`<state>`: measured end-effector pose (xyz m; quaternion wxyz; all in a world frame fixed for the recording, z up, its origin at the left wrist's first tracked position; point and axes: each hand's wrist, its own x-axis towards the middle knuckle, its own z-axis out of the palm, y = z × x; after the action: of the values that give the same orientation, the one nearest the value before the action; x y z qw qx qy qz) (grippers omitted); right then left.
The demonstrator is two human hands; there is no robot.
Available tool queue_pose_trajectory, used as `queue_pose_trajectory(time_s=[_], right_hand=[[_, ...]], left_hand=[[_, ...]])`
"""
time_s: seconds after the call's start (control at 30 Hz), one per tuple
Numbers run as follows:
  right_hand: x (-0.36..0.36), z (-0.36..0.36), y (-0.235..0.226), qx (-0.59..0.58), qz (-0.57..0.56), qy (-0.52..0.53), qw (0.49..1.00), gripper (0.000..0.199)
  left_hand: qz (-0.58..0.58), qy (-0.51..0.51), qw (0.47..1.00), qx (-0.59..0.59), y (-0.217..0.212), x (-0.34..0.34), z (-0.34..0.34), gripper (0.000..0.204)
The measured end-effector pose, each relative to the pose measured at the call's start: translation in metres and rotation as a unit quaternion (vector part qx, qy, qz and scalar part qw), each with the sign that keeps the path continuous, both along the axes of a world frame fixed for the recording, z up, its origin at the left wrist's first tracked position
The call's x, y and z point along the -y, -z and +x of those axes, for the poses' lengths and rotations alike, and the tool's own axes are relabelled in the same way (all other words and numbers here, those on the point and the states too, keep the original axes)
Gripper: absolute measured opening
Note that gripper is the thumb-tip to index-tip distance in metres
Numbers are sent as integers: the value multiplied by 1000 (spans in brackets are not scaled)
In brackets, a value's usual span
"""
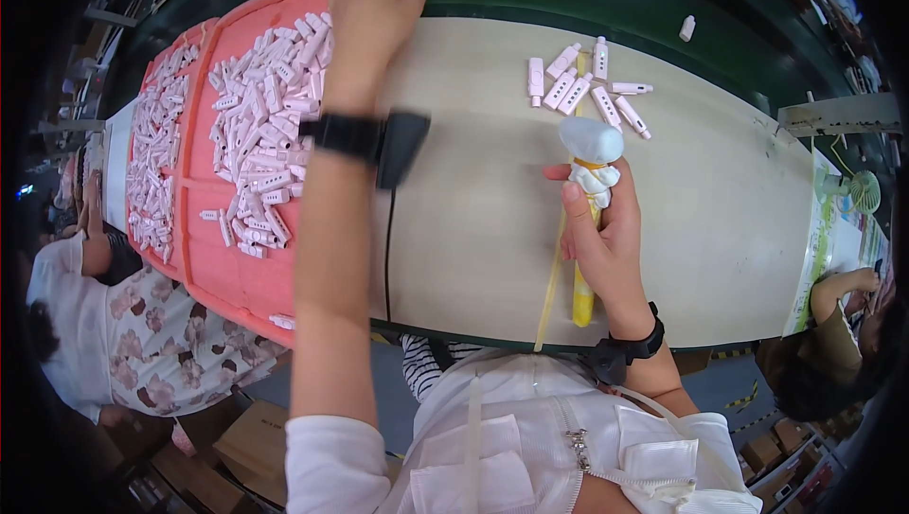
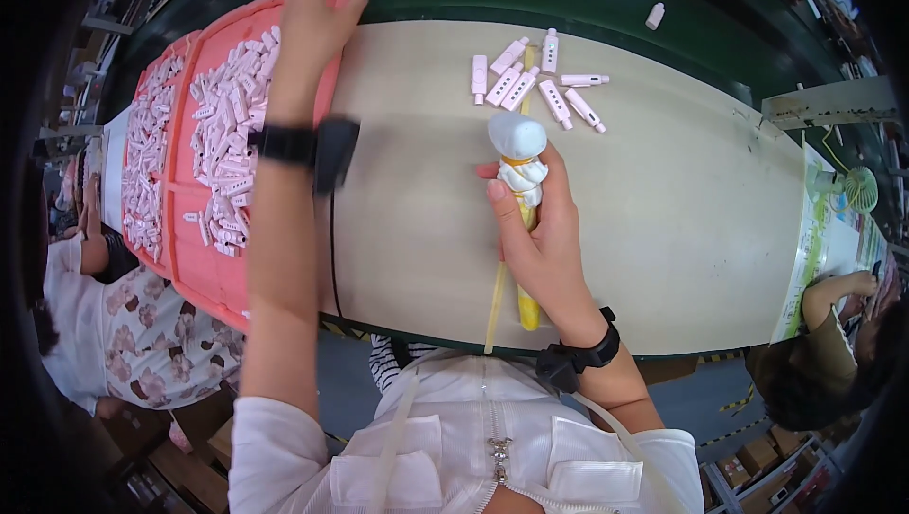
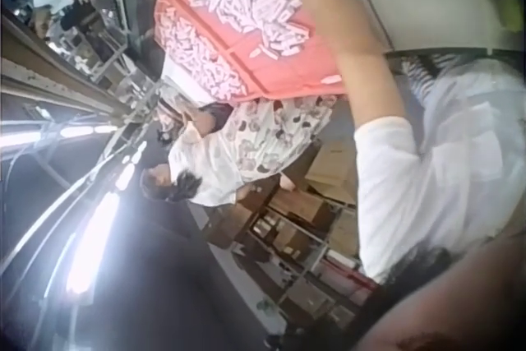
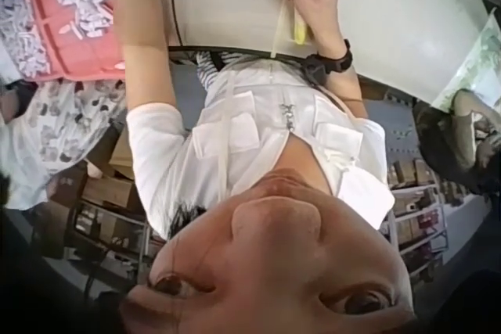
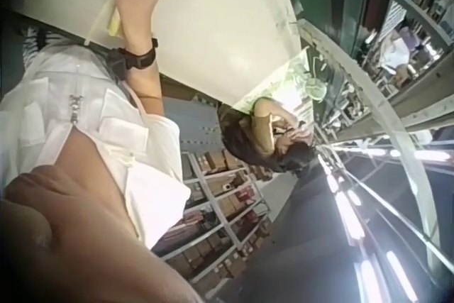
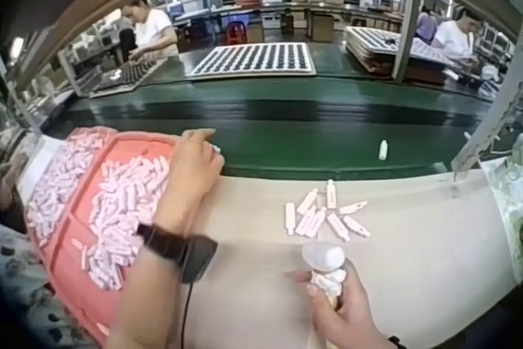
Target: The person picks up a pink component from a tray, presses it against a white object held in the other hand, and then places the component on the table, repeating this process multiple times.
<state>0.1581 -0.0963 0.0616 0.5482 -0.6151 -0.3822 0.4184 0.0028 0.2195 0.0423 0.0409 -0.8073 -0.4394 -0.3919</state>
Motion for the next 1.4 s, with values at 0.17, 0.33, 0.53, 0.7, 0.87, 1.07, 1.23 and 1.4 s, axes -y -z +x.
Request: queue_pose_trajectory(time_s=[0.17, 0.33, 0.53, 0.7, 0.87, 1.07, 1.23, 1.4], right_hand=[[-2, 5, 11, 15, 4, 0, 1000, 49], [-1, 9, 13, 39, 20, 20, 999, 45], [2, 12, -5, 4, -27, 15, 1000, 47], [5, 1, -15, -44, -89, -49, 994, 47], [9, -6, -2, 77, -103, -96, 987, 49], [6, -7, -10, 153, -127, -127, 972, 49], [11, -12, 0, 201, -37, -75, 976, 49], [7, -14, -1, 210, -74, -96, 970, 48]], left_hand=[[-9, -114, 928, -356, 13, -56, 33, 32], [-62, -33, 979, -194, -2, -30, 48, 28], [-317, 143, 905, 243, -12, 125, 12, 21], [-382, 184, 849, 315, 36, 212, 0, 15], [-209, 172, 958, 92, 34, 223, -1, 18], [-227, 171, 947, 151, 44, 218, 0, 20], [-247, 175, 941, 149, 48, 216, 0, 17], [-247, 173, 943, 142, 47, 217, -2, 18]])
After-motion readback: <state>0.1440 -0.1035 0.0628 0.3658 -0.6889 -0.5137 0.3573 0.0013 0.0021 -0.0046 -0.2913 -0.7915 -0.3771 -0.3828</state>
